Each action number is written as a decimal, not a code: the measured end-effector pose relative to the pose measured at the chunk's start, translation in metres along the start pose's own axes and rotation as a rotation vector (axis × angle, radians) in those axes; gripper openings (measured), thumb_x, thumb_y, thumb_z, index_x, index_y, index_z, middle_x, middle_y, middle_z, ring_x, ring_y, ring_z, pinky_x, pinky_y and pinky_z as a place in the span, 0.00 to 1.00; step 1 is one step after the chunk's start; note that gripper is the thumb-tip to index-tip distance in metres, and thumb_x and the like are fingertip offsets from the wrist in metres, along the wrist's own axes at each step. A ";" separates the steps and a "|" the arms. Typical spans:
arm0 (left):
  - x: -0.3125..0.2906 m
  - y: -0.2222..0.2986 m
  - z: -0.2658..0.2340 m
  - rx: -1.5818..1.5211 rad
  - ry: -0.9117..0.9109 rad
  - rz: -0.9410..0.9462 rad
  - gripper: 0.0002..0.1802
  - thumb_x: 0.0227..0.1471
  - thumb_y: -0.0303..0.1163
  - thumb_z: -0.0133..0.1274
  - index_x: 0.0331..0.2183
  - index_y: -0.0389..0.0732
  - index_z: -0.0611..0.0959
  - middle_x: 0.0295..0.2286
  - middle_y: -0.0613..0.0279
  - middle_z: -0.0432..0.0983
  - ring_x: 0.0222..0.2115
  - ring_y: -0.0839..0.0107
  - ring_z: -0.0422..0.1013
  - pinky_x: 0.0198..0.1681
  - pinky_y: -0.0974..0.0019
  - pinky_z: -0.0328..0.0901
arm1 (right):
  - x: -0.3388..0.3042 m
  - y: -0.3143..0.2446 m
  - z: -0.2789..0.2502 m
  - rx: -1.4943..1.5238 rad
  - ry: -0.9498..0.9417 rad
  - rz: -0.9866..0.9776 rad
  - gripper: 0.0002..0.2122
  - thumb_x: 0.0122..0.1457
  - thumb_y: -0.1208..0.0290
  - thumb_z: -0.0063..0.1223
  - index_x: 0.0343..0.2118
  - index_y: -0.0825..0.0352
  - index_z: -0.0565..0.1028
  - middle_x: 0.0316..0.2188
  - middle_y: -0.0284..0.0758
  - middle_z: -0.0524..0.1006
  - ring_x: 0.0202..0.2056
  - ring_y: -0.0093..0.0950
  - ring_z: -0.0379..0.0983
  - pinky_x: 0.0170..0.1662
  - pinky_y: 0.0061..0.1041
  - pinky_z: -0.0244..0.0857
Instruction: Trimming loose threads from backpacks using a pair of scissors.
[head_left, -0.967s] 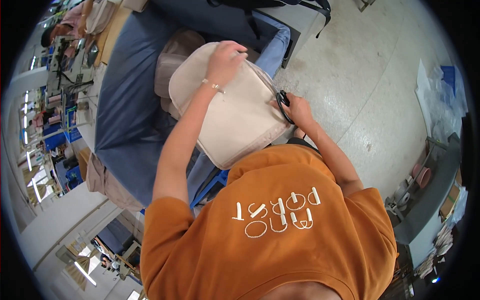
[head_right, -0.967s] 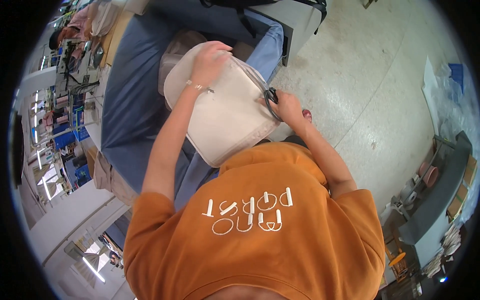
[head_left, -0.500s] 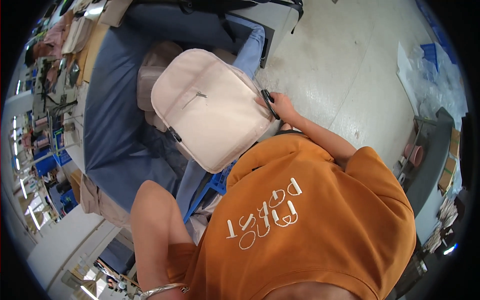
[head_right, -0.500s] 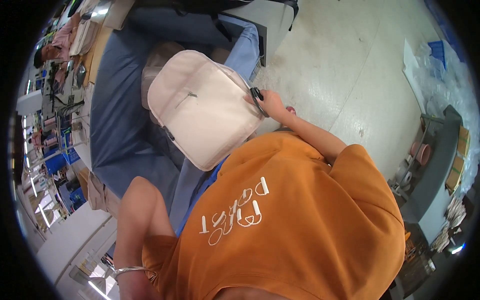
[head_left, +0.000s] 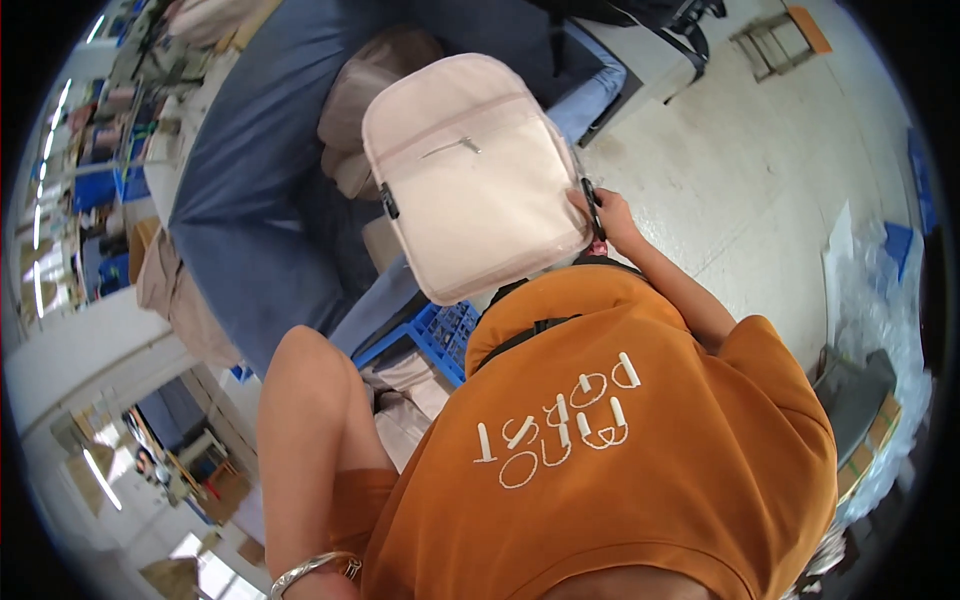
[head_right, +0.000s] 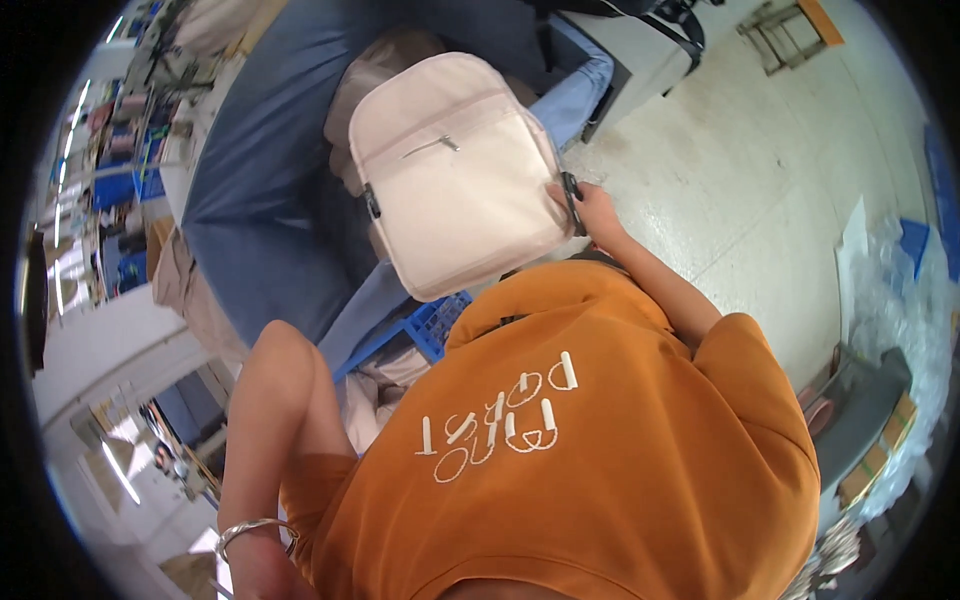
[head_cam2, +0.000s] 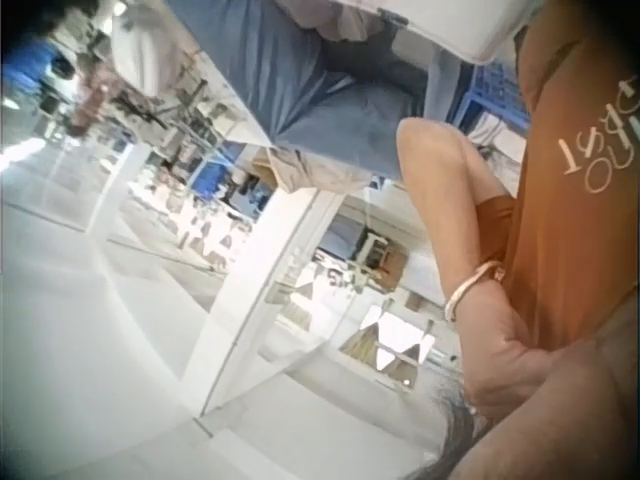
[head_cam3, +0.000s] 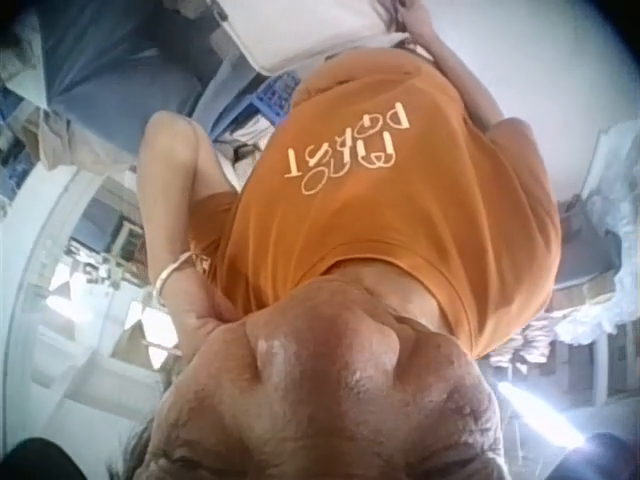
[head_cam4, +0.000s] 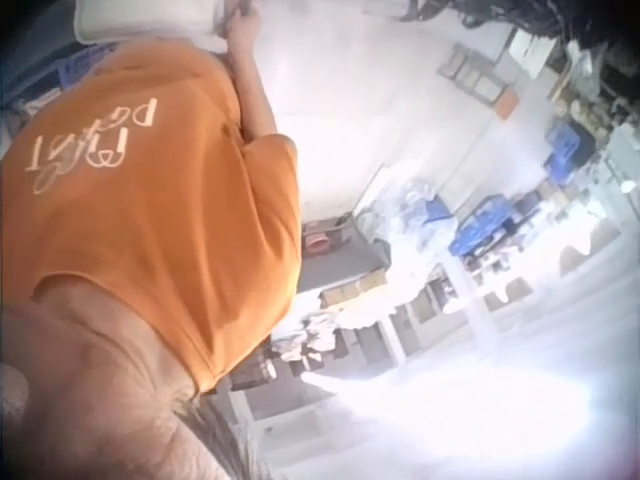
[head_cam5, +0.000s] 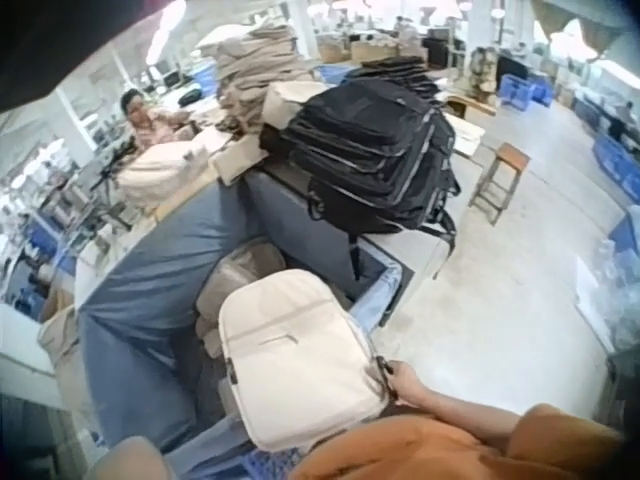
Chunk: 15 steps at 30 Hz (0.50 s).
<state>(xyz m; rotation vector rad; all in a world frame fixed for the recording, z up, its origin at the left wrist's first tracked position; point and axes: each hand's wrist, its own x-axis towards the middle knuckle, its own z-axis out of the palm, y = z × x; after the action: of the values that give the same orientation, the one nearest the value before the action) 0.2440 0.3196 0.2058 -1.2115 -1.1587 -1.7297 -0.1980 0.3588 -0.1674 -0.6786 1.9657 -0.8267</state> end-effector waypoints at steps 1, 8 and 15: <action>-0.002 -0.005 0.013 0.071 -0.007 0.002 0.04 0.54 0.26 0.51 0.30 0.40 0.81 0.27 0.61 0.78 0.25 0.69 0.73 0.28 0.64 0.69 | -0.001 -0.004 -0.001 0.018 -0.007 0.017 0.30 0.52 0.42 0.60 0.25 0.74 0.76 0.17 0.35 0.74 0.19 0.23 0.71 0.23 0.27 0.67; 0.022 -0.110 -0.023 0.524 -0.064 0.000 0.03 0.52 0.23 0.53 0.28 0.42 0.81 0.25 0.64 0.78 0.23 0.70 0.72 0.26 0.65 0.67 | -0.003 -0.015 0.002 0.174 -0.212 0.074 0.28 0.53 0.43 0.60 0.23 0.73 0.74 0.15 0.33 0.71 0.14 0.21 0.67 0.16 0.22 0.62; -0.162 -0.176 -0.129 1.644 1.487 -0.753 0.08 0.55 0.28 0.57 0.36 0.34 0.80 0.32 0.66 0.76 0.32 0.80 0.69 0.38 0.76 0.65 | 0.000 0.003 0.000 0.205 -0.156 0.038 0.26 0.54 0.43 0.58 0.21 0.67 0.71 0.12 0.31 0.69 0.11 0.21 0.66 0.14 0.21 0.57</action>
<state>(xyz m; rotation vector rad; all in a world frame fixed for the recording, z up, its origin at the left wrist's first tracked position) 0.0949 0.2675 -0.0154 1.3835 -1.2976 -0.8477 -0.1983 0.3609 -0.1691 -0.5655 1.7213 -0.9096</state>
